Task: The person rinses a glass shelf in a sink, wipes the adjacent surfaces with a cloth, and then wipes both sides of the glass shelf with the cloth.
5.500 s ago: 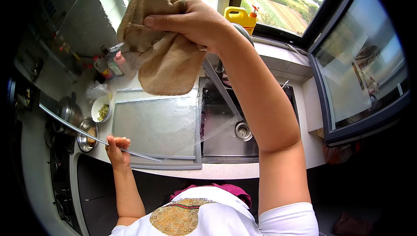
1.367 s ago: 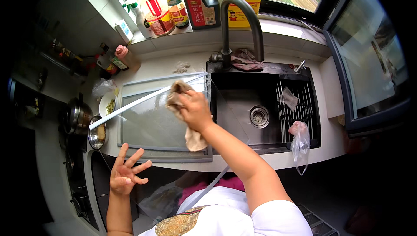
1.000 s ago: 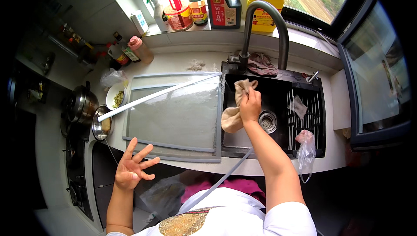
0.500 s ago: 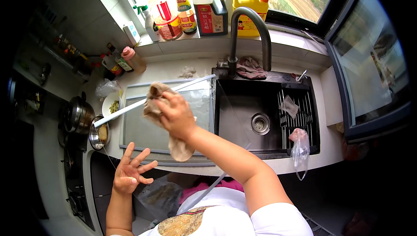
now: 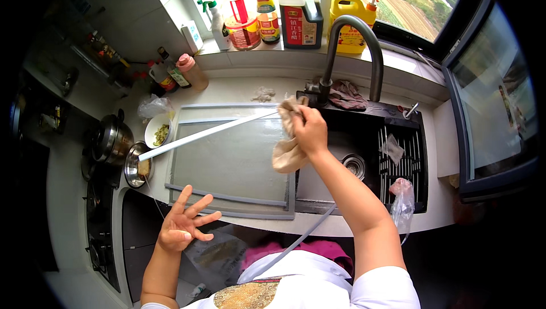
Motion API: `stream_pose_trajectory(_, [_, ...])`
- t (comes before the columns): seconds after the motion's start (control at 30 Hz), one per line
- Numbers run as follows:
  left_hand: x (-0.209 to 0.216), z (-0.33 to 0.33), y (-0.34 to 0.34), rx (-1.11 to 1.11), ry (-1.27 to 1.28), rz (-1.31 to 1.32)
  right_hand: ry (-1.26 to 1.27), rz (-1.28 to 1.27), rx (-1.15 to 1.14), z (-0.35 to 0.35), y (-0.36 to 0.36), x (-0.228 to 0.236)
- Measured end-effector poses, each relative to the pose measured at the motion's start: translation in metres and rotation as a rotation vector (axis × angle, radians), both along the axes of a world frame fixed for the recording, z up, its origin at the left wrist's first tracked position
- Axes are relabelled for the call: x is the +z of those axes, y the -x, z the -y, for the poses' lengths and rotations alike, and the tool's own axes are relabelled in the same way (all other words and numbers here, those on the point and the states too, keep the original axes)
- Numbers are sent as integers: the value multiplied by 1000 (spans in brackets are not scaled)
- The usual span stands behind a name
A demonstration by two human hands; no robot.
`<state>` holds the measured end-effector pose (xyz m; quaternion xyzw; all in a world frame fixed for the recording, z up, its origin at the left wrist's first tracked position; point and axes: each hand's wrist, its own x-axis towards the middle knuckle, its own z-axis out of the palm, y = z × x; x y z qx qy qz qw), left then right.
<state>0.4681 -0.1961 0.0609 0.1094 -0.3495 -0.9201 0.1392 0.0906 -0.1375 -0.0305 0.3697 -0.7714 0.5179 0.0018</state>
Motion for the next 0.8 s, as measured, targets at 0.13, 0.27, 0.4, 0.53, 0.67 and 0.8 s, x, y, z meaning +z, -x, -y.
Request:
stream_pose_trajectory(0.13, [2,4,6,-36,116,35,324,97,818,14,-115,88])
stream_pose_trajectory(0.27, [4,1,6,-43,240,54,320,-559,637,38,-192,108])
stream_pose_trajectory(0.4, [13,-1,7,-35,131,68,138,-420,681,55,-171,110])
stream_pose_trajectory(0.53, [10,-2,3,-36,93,41,23,-272,627,68,-113,92])
stream_pose_trajectory(0.67, [12,-2,2,-65,84,8,85,-327,459,65,-41,39])
stream_pose_trajectory(0.8, [6,0,-4,-63,53,-10,-23,-316,102,30,8,-41])
